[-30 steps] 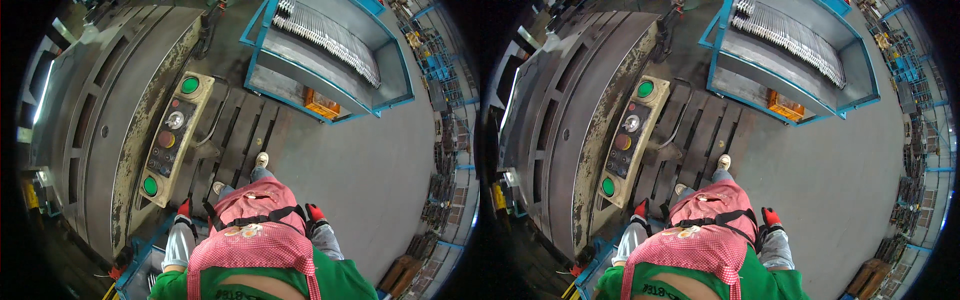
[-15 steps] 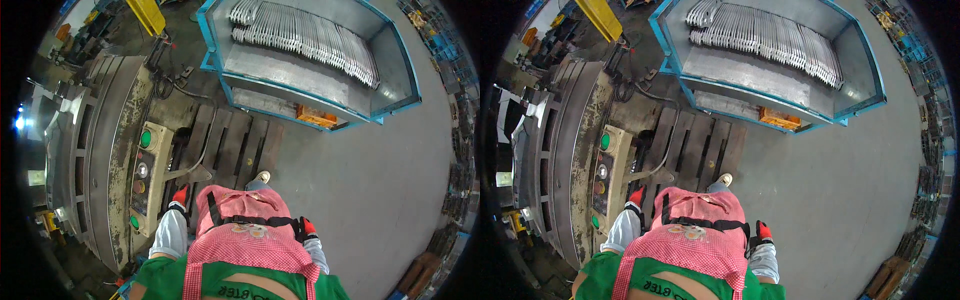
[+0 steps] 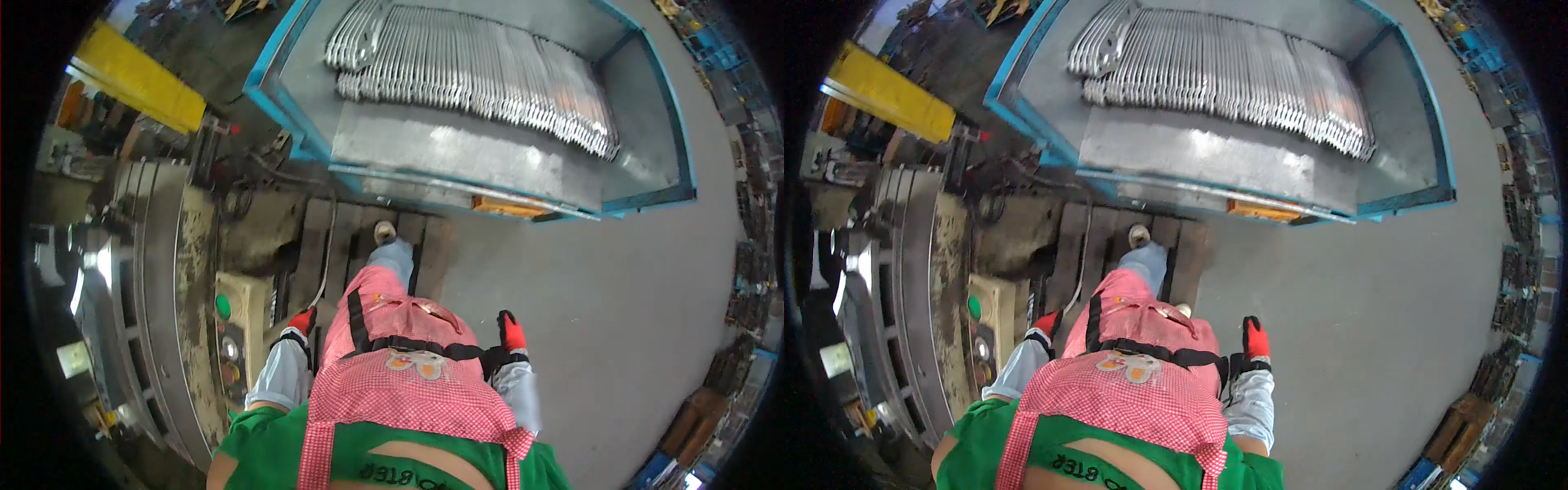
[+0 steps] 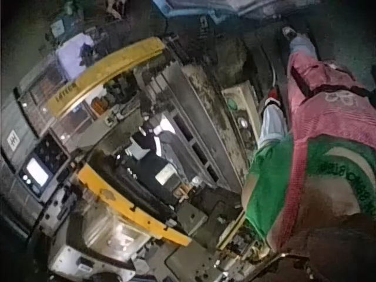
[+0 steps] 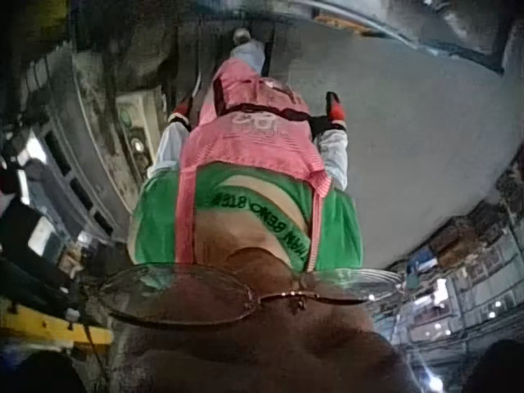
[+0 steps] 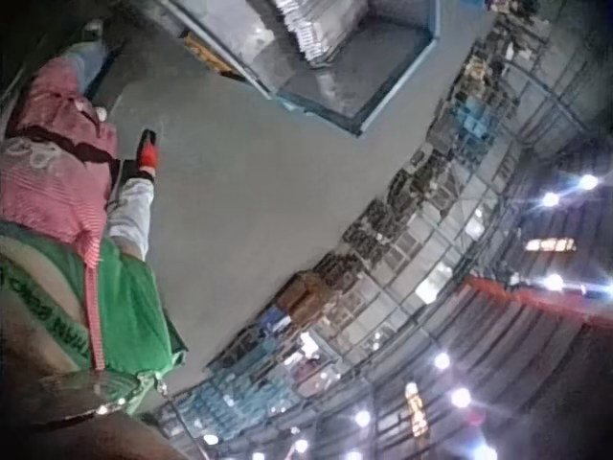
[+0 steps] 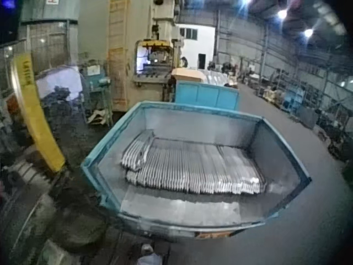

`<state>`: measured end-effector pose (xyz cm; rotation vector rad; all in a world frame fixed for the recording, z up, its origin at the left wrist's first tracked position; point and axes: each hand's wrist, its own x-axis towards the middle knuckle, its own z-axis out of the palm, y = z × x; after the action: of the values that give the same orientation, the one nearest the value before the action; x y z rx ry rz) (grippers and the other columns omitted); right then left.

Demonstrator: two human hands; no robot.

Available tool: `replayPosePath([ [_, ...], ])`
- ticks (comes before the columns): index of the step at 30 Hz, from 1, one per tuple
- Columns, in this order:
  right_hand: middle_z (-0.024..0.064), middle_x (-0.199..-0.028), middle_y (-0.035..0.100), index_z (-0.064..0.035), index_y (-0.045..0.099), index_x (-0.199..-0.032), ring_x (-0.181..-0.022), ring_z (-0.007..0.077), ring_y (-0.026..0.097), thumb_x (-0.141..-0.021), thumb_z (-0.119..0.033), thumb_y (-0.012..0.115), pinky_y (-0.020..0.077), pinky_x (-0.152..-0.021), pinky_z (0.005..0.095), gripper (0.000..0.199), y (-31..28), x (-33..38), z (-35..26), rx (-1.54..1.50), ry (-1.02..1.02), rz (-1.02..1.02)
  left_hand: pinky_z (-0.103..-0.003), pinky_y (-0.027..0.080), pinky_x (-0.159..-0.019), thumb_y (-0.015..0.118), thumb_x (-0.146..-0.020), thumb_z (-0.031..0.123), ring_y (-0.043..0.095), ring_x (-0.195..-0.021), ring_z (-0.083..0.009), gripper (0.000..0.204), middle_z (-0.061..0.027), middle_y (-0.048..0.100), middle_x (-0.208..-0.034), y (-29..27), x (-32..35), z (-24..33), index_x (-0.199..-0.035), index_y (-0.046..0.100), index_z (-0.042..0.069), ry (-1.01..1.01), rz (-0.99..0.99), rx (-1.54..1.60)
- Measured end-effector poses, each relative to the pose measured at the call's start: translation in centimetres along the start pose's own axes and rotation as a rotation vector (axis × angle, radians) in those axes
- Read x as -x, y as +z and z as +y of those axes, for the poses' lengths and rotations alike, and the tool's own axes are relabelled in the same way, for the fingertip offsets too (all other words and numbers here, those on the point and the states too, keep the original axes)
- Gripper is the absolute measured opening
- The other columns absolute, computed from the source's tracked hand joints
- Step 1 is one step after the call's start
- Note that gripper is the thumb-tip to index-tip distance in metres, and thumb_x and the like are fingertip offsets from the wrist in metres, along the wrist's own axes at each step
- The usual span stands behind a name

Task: Picking metal pieces from a bin and placing them onto a stamping press, operating the machine, and removing finished parts.

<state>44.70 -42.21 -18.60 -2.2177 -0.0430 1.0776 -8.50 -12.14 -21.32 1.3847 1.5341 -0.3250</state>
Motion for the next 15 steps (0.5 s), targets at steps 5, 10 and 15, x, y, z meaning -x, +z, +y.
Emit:
replayPosePath([
  [5,0.0152,-0.107,0.062,-0.0048,0.06,-0.108,-0.106,0.0239,0.055,-0.087,-0.043,0.047,0.0414,-0.09,0.0337,0.046,0.1,-2.2,-3.7,0.579,-0.412,-0.171,-0.041,0.039,-0.092,0.043,-0.082,0.061,0.049,-0.113,-0.0361,0.067,-0.019,0.053,-0.122,-5.5,-10.3,4.8,-0.12,0.053,0.007,-0.304,0.04,0.179],
  [10,0.0178,-0.118,0.056,-0.0036,0.051,-0.12,-0.114,0.0302,0.05,-0.087,-0.045,0.048,0.0394,-0.093,0.0354,0.053,2.9,-3.6,-16.0,0.438,-0.025,-0.04,-0.037,0.038,-0.095,0.049,-0.081,0.056,0.046,-0.118,-0.0342,0.062,-0.0185,0.051,-0.125,-11.3,-14.6,18.3,-0.125,0.051,0.013,-0.025,0.117,0.038],
  [15,0.0182,-0.12,0.055,-0.0039,0.045,-0.127,-0.114,0.0321,0.05,-0.084,-0.045,0.051,0.0398,-0.093,0.0377,0.06,4.2,-2.2,-28.5,0.264,-0.037,-0.125,-0.038,0.043,-0.086,0.042,-0.09,0.035,0.055,-0.105,-0.0332,0.043,-0.0185,0.056,-0.116,-14.4,-14.8,23.3,-0.128,0.047,0.015,0.544,0.194,-0.394],
])
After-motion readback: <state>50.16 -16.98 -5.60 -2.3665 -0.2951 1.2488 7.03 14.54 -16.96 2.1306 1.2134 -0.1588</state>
